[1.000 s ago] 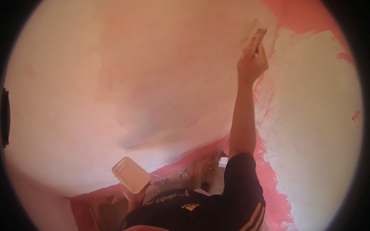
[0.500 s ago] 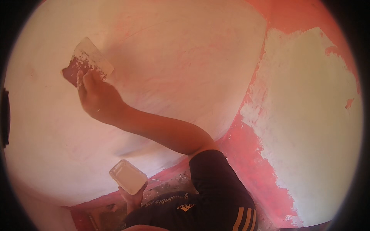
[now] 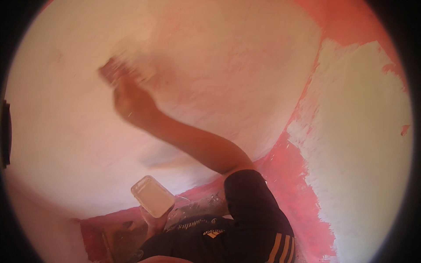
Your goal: The person applies plaster to a pink wall using a putty knife and a plastic container of plaster.
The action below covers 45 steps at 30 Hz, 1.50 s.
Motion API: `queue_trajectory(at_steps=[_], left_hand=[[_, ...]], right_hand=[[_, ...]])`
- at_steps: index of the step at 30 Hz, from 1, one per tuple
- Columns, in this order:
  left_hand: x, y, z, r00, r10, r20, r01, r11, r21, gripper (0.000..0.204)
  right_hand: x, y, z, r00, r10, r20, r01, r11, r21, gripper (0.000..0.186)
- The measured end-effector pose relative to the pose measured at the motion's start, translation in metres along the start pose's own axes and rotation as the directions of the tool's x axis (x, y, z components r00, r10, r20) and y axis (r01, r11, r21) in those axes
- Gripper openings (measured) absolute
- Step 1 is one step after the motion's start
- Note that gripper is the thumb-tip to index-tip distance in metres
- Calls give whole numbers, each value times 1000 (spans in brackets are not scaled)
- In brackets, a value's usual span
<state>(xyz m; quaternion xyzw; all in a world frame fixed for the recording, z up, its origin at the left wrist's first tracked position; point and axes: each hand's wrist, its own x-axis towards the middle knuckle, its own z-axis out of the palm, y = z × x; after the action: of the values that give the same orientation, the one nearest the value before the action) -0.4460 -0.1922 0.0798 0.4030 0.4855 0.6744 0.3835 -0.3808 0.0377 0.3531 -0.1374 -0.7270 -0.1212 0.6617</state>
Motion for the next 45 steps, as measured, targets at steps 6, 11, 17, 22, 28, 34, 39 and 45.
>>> queue_trajectory(at_steps=[6, 11, 17, 22, 28, 34, 39, 45], left_hand=[[-16, 10, -34, 996, -36, -80, 12, 960, -279, 59], [-37, 23, -65, 994, 104, -24, -105, 993, -49, 59], [-55, -9, -84, 998, 16, -60, -26, 986, -167, 51], [-69, 2, -70, 963, -266, -40, 142, 631, -763, 53], [-77, -3, -52, 997, 79, -9, -80, 987, -138, 49], [-86, 49, -16, 963, -258, -75, 136, 708, -693, 67], [-90, 30, -20, 987, 51, -150, -90, 960, -264, 69], [-103, 38, -37, 904, -424, 42, 222, 384, -896, 70]], right_hand=[[35, -8, -53, 921, -323, -219, 272, 934, -233, 8], [63, 69, -139, 932, -45, -360, -210, 743, -635, 9], [-36, -85, 58, 999, 40, -7, -39, 998, 57, 38], [9, -68, -32, 979, -132, -154, 125, 991, -51, 24], [97, 127, -252, 860, -129, -493, -295, 663, -688, 15], [49, -16, -21, 972, -189, -141, 109, 891, -441, 43], [74, -73, -57, 964, -236, -122, 229, 971, -68, 44], [143, 100, -253, 853, -247, -459, -143, 735, -662, 14]])
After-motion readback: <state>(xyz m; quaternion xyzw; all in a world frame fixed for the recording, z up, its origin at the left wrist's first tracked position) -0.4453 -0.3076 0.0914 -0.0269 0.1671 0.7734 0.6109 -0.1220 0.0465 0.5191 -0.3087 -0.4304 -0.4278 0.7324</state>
